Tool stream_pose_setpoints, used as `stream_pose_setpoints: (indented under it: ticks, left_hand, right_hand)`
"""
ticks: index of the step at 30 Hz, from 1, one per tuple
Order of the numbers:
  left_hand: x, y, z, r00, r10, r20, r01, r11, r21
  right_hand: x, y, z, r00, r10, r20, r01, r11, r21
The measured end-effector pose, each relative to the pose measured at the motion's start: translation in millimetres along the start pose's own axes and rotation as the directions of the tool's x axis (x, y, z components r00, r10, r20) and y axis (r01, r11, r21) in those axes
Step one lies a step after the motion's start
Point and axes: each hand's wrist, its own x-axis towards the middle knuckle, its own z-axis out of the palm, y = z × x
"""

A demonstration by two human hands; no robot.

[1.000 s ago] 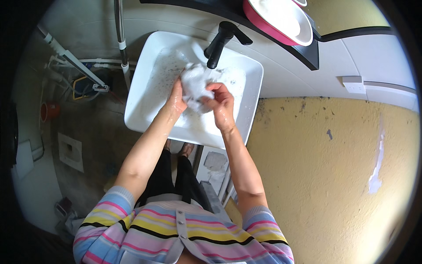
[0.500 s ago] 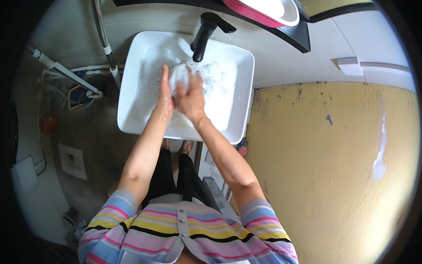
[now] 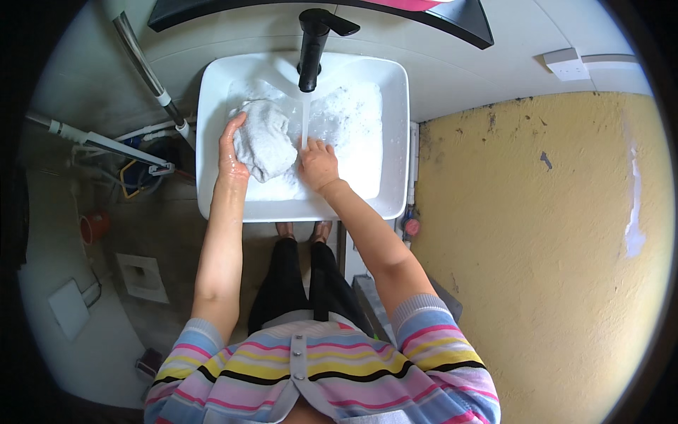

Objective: The recorder is washing a white cloth/towel with a bar of soap in a bathroom sink.

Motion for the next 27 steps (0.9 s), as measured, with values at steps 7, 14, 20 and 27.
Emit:
stream_pose_setpoints:
  ticks: [7,14,20,27]
  left_hand:
    - [2,0,4,0.999,0.045,-0.008,-0.045,0.999,-0.003]
    - [7,-3,15,0.998,0.046,0.032,-0.046,0.999,-0.02]
    - [6,-15,31,0.999,0.053,-0.012,-0.053,0.998,-0.023]
    - [11,-26,31,0.998,0.068,-0.003,-0.068,0.993,-0.099]
  right_hand:
    - [5,-4,1,0.993,-0.114,-0.01,0.11,0.977,-0.181]
    - [17,-14,-7,0.961,-0.222,0.163,0.262,0.919,-0.295]
    - [14,-2,-4,0.984,-0.178,0.027,0.178,0.984,0.003]
    - [9,2,-87,0.804,0.376,0.46,-0.379,-0.272,0.884]
